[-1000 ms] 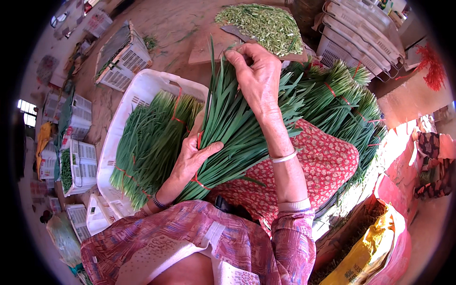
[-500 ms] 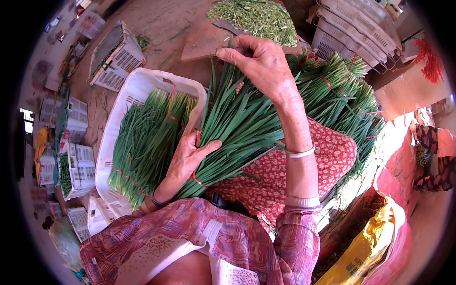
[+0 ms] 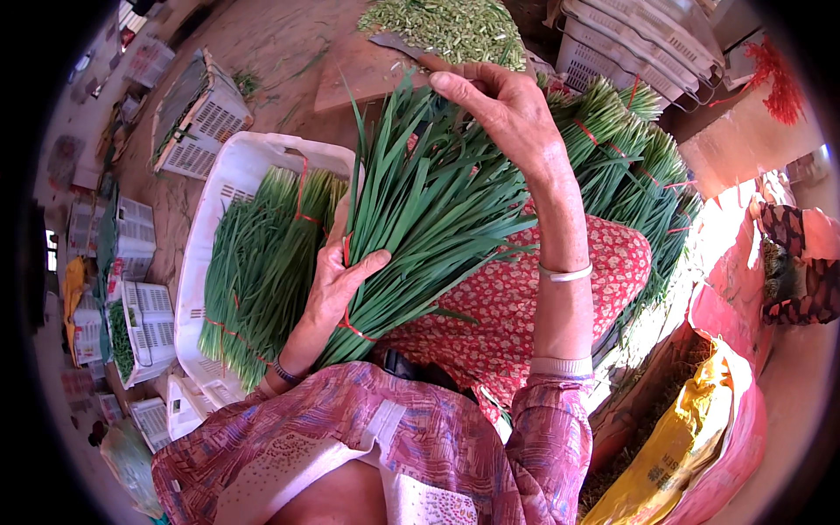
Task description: The person sorts and organizes bundles of green chives, tying them with red bands, cutting off the ends with a large knife, and placing the processed chives into a white plastic crate.
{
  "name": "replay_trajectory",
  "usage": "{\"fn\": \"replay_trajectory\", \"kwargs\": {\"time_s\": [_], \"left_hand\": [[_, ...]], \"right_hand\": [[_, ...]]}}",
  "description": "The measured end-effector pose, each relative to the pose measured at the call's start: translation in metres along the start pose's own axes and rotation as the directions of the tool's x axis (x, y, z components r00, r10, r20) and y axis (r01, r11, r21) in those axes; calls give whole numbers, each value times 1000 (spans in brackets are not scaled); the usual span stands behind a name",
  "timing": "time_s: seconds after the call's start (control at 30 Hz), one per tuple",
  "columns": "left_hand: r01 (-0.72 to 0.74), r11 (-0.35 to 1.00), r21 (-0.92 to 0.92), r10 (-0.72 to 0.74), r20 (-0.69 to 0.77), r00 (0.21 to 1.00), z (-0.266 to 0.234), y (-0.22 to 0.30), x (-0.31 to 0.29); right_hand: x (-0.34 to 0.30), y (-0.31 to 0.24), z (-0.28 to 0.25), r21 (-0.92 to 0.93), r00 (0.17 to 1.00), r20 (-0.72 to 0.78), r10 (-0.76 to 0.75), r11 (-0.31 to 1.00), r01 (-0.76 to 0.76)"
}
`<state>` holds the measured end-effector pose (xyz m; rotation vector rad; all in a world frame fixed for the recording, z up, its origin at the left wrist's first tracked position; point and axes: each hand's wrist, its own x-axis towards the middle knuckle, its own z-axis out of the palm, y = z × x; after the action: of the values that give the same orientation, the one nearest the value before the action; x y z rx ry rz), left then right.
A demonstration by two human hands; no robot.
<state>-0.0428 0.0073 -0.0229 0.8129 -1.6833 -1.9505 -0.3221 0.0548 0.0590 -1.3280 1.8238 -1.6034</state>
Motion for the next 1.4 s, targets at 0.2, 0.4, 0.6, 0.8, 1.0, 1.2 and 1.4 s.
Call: {"fn": "replay_trajectory", "kwargs": {"time_s": [0.2, 0.4, 0.6, 0.8, 1.0, 1.2, 1.4], "left_hand": [[6, 998, 70, -7, 21, 1000, 0, 2, -1], [-13, 997, 72, 13, 2, 1000, -2, -1, -1], [-88, 993, 72, 90, -16, 996, 1, -1, 1], [-114, 984, 139, 116, -4, 993, -2, 1, 1], [-22, 997, 70, 22, 1, 1000, -7, -10, 1], [-13, 997, -82, 9, -47, 999, -23, -14, 1], [65, 975, -213, -76, -45, 996, -35, -16, 7]], "right_hand": [[-9, 12, 33, -47, 999, -37, -11, 999, 10], [-6, 16, 42, -64, 984, -171, -41, 998, 30], [-10, 17, 41, 73, 1000, -12, -22, 997, 22], [-7, 17, 52, -86, 993, -89, -80, 994, 73], [8, 38, 63, -18, 877, -468, -110, 993, 115], [10, 27, -55, 118, 893, -449, 0, 991, 59], [-45, 44, -52, -113, 810, -576, -111, 992, 55]]}}
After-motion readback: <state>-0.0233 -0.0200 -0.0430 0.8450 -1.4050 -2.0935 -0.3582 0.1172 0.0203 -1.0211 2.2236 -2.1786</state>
